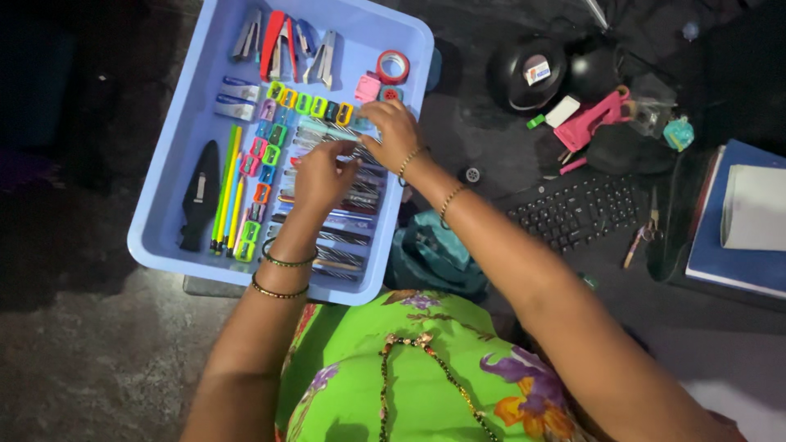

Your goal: The person organizes various small stationery items by picking them up from a cluttered desk and placing them into a light blue plastic bin. They handle items such as pencil sharpeners, tape rolls, scissors, and a stapler, arranging them within the bin.

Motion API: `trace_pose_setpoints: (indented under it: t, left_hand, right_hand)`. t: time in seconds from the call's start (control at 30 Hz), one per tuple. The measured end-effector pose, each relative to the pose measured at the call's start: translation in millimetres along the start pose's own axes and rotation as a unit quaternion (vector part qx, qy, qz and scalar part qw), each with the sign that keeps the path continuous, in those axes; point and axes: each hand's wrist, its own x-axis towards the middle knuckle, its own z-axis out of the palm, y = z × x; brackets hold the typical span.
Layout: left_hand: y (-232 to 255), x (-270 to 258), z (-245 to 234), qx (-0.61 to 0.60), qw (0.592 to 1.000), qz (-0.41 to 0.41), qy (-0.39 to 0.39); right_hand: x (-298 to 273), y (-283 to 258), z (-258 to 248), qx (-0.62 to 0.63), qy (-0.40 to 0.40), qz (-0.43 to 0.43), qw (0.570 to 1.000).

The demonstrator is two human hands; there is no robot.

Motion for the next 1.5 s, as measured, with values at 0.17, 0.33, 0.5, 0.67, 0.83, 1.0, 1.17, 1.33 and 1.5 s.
trace_pose_setpoints:
  t: [0.17, 0.33, 0.5, 0.67, 0.83, 1.0, 1.17, 1.33, 1.5]
  left_hand:
    - [22, -6, 6, -0.056, 0.998, 0.034, -0.021]
    - [63, -15, 11, -0.075, 0.995, 0.029, -0.053]
    - [95, -23, 25, -0.101, 0.989, 0.089, -0.057]
    - [109, -35, 60, -0.078, 0.982, 0.155, -0.081]
    - [116, -64, 89, -0.010, 0.973, 0.155, -0.168]
    - [108, -89, 111, 0.116, 0.963, 0.121, -0.212]
    - [92, -91, 125, 0.162, 0.953, 0.119, -0.225]
    - [107, -78, 124, 0.117, 0.948, 0.077, -0.287]
    - [121, -68, 138, 0.018, 0.950, 0.113, -0.289]
  right_hand:
    - [-44, -18, -33, 0.095, 0.054, 0.013, 0.994]
    - [-97, -10, -79, 0.099, 0.098, 0.076, 0.987]
    - [-159, 44, -106, 0.087, 0.154, 0.264, 0.948]
    - [-180, 65, -108, 0.036, 0.144, 0.274, 0.950]
    - [-164, 49, -102, 0.029, 0.065, 0.211, 0.975]
    - [-148, 37, -105, -0.070, -0.013, 0.256, 0.964]
    - [-149, 44, -102, -0.140, 0.010, 0.222, 0.965]
    - [-159, 67, -114, -0.072, -0.054, 0.264, 0.960]
    - [-178, 103, -122, -0.032, -0.023, 0.251, 0.967]
